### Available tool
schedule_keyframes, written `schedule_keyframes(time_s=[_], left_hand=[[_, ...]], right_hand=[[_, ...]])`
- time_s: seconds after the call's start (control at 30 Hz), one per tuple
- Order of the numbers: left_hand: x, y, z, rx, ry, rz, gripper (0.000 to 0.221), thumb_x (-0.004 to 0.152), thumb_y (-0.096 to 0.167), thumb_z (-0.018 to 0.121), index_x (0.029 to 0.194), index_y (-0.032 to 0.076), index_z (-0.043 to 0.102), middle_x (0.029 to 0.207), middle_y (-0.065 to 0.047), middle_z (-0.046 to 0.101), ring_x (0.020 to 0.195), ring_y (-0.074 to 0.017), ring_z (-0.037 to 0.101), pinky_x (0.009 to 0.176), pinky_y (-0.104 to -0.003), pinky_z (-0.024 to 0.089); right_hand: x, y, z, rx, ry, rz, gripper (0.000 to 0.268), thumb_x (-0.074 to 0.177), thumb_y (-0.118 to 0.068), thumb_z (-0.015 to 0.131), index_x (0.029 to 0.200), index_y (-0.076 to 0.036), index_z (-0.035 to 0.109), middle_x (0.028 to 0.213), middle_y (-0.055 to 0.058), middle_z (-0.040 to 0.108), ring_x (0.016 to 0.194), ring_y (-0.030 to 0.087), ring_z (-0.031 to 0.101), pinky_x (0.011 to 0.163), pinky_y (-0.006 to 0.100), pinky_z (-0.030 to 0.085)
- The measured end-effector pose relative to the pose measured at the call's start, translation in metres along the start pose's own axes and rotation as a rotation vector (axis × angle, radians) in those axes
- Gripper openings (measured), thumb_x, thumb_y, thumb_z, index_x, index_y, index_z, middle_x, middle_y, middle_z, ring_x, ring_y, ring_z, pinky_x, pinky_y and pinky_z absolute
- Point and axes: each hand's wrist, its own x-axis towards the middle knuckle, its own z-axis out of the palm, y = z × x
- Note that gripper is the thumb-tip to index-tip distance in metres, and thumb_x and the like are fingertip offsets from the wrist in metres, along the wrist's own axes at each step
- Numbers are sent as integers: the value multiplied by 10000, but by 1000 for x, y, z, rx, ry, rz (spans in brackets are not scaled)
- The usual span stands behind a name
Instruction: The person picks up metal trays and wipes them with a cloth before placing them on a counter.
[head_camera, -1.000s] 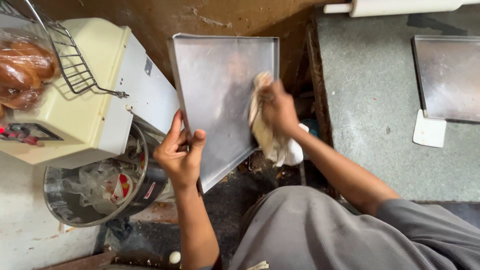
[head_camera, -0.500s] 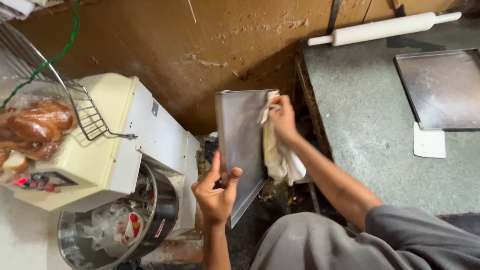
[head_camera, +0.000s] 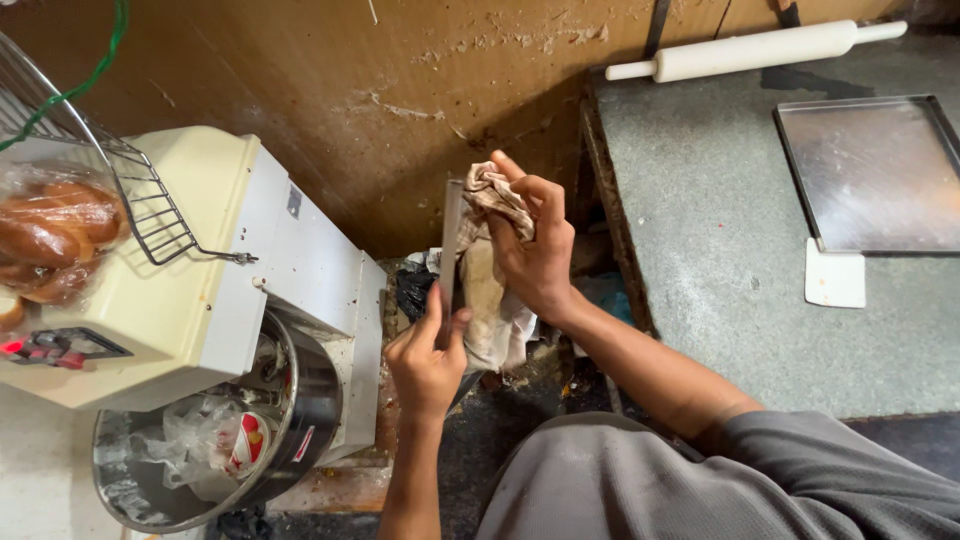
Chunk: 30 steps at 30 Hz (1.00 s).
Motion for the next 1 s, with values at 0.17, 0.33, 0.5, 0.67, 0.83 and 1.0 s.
schedule_keyframes(time_s=[0.17,0.33,0.5,0.67,0.83,1.0], left_hand=[[-7,-2,-17,98,44,84,376,920,190,814,1175,-68,718,754,-123,734,597,-213,692,562,-322,525],[-5,-9,-40,118,105,127,375,909,188,826,1148,-80,719,812,-156,745,641,-214,708,573,-302,533],[-2,-7,-78,-24,116,-5,353,930,167,824,1140,-101,731,694,-91,762,523,-123,686,439,-247,468],[1,2,-80,41,148,49,417,947,227,827,1205,-78,707,802,-133,736,670,-172,711,575,-278,517],[6,9,-62,-14,169,40,419,943,233,833,1214,-58,704,791,-118,720,675,-164,705,598,-277,509],[4,14,-64,-157,191,-170,474,943,226,829,1269,-88,690,726,-67,718,638,-93,650,575,-235,489]], right_hand=[[16,-18,4,-367,-167,-57,479,874,100,666,1327,-18,563,1323,203,679,1182,304,702,962,370,604],[15,12,-1,-489,-225,-64,485,857,89,690,1319,-45,629,1194,175,729,1070,280,751,916,338,602],[31,77,-37,-463,-130,54,435,871,102,645,1275,-54,688,1202,161,751,1088,235,761,925,325,612],[30,142,-73,-547,-156,399,280,885,5,722,1160,-44,733,991,136,787,881,178,751,769,309,578],[20,196,-80,-542,-47,429,244,924,-44,712,1167,-29,723,883,88,744,780,134,654,707,290,538],[8,217,-99,146,164,712,202,971,-177,680,1114,-37,704,973,26,740,845,98,678,750,259,566]])
